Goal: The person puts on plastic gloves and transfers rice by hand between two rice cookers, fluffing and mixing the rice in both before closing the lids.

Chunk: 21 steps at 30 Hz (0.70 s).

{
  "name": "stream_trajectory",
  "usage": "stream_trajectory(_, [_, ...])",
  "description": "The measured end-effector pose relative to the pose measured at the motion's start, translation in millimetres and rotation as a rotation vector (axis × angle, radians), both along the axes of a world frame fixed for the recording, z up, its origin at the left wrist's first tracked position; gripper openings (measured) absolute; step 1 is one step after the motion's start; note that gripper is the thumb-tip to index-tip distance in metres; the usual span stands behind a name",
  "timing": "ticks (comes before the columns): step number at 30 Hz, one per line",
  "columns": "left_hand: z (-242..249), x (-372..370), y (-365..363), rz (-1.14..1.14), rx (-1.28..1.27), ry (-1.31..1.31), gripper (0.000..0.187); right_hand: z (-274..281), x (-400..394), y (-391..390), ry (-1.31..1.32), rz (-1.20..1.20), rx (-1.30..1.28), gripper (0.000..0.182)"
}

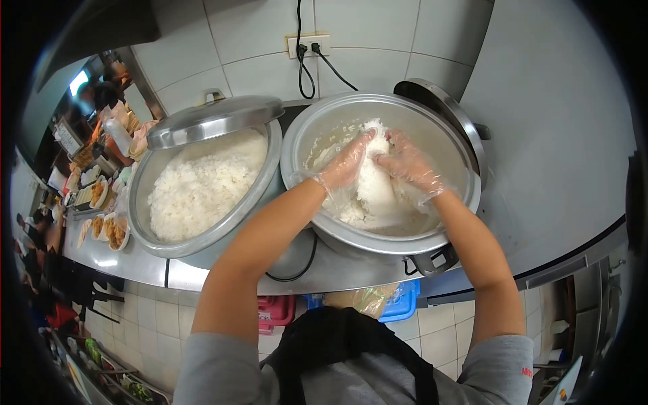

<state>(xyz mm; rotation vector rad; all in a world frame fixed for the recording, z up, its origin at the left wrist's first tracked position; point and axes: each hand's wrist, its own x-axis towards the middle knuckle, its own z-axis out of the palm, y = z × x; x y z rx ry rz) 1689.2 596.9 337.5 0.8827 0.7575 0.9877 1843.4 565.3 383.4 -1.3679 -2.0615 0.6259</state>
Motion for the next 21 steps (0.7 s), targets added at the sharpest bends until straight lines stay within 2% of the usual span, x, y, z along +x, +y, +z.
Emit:
stream_trajectory(4, [2,6,-7,-0.024,0.019,0.047,0.065,-15,3,11,-0.082,-0.063,0.045,0.061])
stream_trajectory(6, [9,9,-15,0.079,0.006,0.237,0.065,-28,10,21,-0.037,-0.073,0.025,0.063])
stream_trajectory(7, [5,8,-12,0.080,0.005,0.234,0.065,-33,14,23,-0.040,-0.072,0.024,0.063])
stream_trajectory(9, [-9,4,1,-0.128,0.034,-0.009,0.063,-35,18,24,0.237,0.010,-0.162,0.062])
stream_trajectory(10, [-13,4,4,-0.126,0.037,-0.008,0.063,-34,19,22,0.237,0.012,-0.159,0.062])
stream_trajectory(12, [-9,3,2,-0.092,0.070,0.062,0.062,-21,20,12,0.526,0.021,-0.419,0.063])
stream_trajectory(13, [-8,4,2,-0.093,0.071,0.063,0.062,-17,21,11,0.527,0.020,-0.418,0.063])
stream_trajectory(15, [8,4,-8,-0.067,-0.108,0.000,0.052,-14,24,11,0.657,0.025,-0.487,0.043])
stream_trajectory(16, [-2,-4,-3,-0.069,-0.110,0.000,0.052,-15,26,14,0.657,0.023,-0.489,0.043])
stream_trajectory(18, [-30,-25,10,-0.155,1.319,0.679,0.041,-27,35,27,0.564,0.000,-0.527,0.039])
stream_trajectory(19, [-37,-21,14,-0.165,1.316,0.676,0.041,-39,42,38,0.569,-0.008,-0.532,0.039])
stream_trajectory(21, [-36,-10,11,-0.288,0.140,0.083,0.032,-61,55,53,0.240,0.199,-0.219,0.038])
